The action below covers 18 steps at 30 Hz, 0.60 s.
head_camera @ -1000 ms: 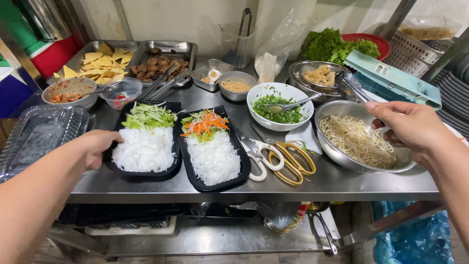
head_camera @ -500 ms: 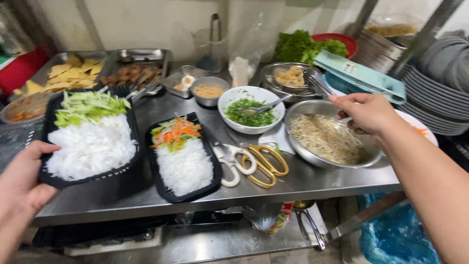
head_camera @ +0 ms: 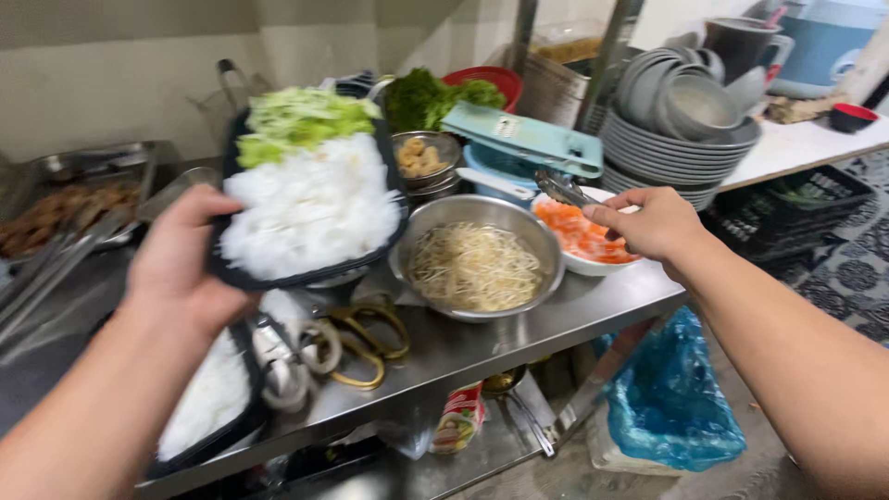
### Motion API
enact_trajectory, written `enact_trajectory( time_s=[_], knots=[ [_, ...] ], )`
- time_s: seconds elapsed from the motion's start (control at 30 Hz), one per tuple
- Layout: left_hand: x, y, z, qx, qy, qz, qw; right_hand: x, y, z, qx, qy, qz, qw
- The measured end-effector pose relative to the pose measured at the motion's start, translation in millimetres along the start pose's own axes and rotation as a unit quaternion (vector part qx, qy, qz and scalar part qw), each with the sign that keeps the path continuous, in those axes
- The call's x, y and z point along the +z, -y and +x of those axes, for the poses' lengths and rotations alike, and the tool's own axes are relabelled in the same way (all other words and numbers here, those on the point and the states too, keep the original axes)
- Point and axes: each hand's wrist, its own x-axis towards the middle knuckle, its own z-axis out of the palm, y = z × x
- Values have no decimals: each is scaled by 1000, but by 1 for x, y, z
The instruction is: The person assembles two takeout noodle dishes by placing rice noodles into black trays, then adding bean sprouts, lettuce, shredded cucumber, and shredded carrots. They use scissors to cut lettuce and tongs to transfer vegetables, then place clear plastic lids on the trays.
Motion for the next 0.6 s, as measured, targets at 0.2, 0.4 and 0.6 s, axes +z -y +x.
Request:
enact_trajectory(
  time_s=[0.2,0.4,0.6],
  knots=[
    [85,84,60,-113,156,-115,974,-43,-56,2,34,-4,-152,988],
    [116,126,76,-134,126,-95,978,-53,-73,12,35,24,-236,971],
    [118,147,83,-158,99,-107,977,-25,-54,24,-19,26,-315,948]
  ],
)
